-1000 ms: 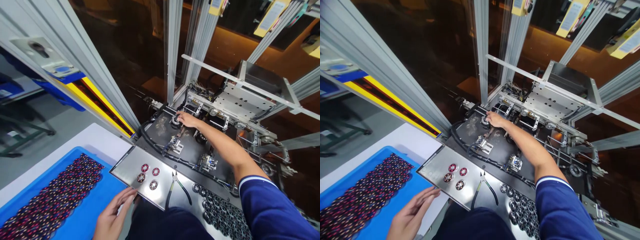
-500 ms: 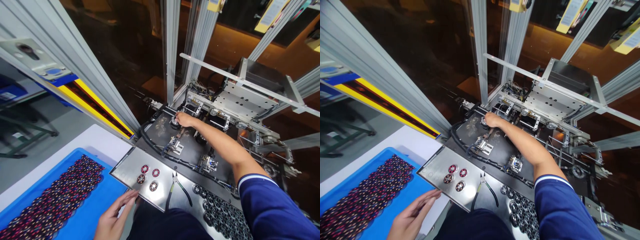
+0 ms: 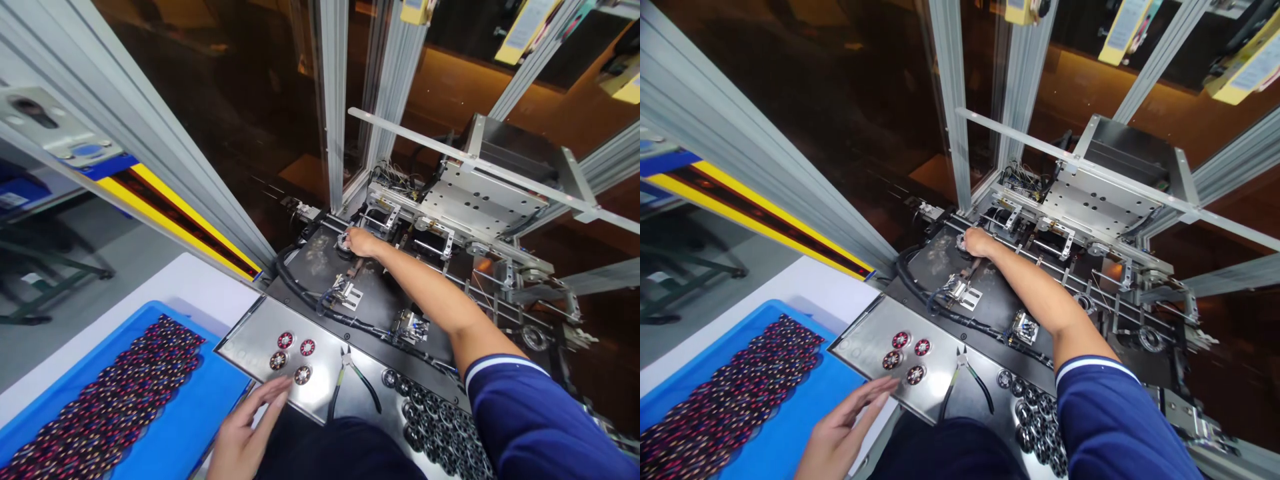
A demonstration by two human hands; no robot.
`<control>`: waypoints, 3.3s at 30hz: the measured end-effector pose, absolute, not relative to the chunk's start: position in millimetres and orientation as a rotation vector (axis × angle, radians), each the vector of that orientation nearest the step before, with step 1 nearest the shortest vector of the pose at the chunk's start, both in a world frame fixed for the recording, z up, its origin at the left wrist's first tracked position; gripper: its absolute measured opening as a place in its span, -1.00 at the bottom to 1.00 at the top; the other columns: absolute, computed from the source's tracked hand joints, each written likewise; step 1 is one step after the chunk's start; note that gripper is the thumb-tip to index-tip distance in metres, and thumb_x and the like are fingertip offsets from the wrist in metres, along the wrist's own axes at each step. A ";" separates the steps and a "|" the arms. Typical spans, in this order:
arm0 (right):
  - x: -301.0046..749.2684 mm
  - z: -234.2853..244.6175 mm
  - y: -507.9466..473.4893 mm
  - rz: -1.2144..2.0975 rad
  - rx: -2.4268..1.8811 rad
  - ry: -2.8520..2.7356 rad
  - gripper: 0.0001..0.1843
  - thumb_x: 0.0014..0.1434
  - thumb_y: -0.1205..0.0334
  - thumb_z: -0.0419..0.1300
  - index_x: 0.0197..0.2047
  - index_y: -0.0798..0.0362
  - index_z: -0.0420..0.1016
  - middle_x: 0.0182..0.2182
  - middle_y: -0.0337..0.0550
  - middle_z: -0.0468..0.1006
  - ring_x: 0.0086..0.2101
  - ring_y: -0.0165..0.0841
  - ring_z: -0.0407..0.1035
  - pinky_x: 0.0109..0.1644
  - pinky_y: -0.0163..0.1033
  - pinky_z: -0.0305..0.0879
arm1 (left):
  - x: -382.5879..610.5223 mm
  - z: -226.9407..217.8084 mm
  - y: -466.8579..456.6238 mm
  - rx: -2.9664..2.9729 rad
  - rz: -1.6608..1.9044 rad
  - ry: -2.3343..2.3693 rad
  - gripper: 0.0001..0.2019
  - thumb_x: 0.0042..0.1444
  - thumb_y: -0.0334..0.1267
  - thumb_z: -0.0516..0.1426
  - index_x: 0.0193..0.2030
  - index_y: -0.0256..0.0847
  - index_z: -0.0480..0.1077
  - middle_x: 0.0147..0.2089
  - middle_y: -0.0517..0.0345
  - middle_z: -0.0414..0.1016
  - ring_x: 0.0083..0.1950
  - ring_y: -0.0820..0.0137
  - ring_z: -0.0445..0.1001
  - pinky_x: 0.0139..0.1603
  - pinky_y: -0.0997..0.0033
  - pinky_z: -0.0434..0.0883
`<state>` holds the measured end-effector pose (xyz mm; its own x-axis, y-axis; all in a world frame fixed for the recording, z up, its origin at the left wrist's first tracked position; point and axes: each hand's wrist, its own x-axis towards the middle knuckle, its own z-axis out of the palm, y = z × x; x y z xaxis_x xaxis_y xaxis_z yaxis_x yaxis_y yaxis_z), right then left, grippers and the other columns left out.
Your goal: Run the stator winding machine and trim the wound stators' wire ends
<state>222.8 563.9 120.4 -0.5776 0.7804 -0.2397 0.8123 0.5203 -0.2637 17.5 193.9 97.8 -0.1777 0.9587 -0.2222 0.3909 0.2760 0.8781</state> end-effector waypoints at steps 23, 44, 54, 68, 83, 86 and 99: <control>264.1 122.5 535.3 -0.154 1.000 2.794 -0.55 0.37 0.38 0.03 0.31 0.09 0.26 0.39 -0.01 0.16 0.38 -0.05 -0.07 0.33 0.22 0.07 | 90.2 63.6 217.9 2.129 0.604 1.187 -0.73 0.26 -0.23 0.15 0.08 -0.14 0.46 0.02 0.01 0.62 0.04 0.25 0.58 0.11 0.24 0.51; 351.4 198.7 232.8 -0.483 1.620 3.380 -0.58 0.33 0.38 0.02 0.22 0.00 0.34 0.01 0.05 0.52 0.08 -0.20 0.40 0.12 0.02 0.41 | 171.7 72.9 242.5 2.093 0.451 0.931 -0.80 0.27 -0.18 0.15 -0.08 -0.26 0.43 -0.07 0.04 0.52 -0.05 0.26 0.51 0.02 0.08 0.46; 333.6 186.3 139.9 -0.550 2.067 3.416 -0.40 0.27 0.38 0.12 0.33 -0.20 0.20 -0.18 -0.04 0.51 -0.21 -0.19 0.45 -0.21 -0.05 0.51 | 139.4 193.8 212.7 1.719 0.557 0.693 -0.68 0.18 0.05 0.19 -0.14 -0.16 0.35 -0.22 0.14 0.50 -0.18 0.33 0.50 -0.13 0.37 0.44; 343.3 227.8 176.7 -2.018 1.544 2.869 -0.83 0.19 0.26 0.31 -0.17 -0.18 0.69 0.23 -0.12 0.42 0.16 -0.19 0.38 0.21 -0.03 0.35 | 108.3 190.7 186.6 1.692 0.789 0.943 -0.70 0.01 -0.15 0.35 -0.08 -0.08 0.61 -0.21 0.09 0.70 -0.23 0.26 0.63 -0.11 0.34 0.55; 374.7 227.2 327.2 -1.221 1.294 2.911 -0.74 0.38 0.25 0.08 -0.19 0.08 0.61 0.34 -0.05 0.26 0.30 -0.27 0.18 0.35 -0.06 0.15 | 115.8 153.4 198.5 1.228 0.882 1.174 -0.35 0.09 -0.08 0.28 0.30 -0.15 0.26 0.03 -0.12 0.62 -0.09 0.19 0.65 0.02 0.19 0.57; 388.4 200.8 405.4 -1.013 1.519 2.824 -0.78 0.36 0.27 0.13 -0.17 0.17 0.58 0.28 0.11 0.31 0.27 -0.11 0.21 0.33 0.13 0.13 | 107.4 125.2 192.7 1.122 0.907 1.287 -0.31 0.08 -0.02 0.28 0.30 -0.14 0.19 0.02 -0.12 0.61 -0.11 0.20 0.65 0.00 0.19 0.57; 396.2 132.9 478.1 -0.737 1.478 2.684 -0.67 0.32 0.16 0.20 0.11 0.08 0.43 0.19 -0.01 0.39 0.12 -0.14 0.34 0.18 0.13 0.32 | 70.5 79.8 163.7 0.895 0.896 1.445 -0.35 0.05 0.02 0.30 0.22 -0.17 0.23 -0.02 -0.09 0.61 -0.05 0.24 0.63 0.03 0.31 0.56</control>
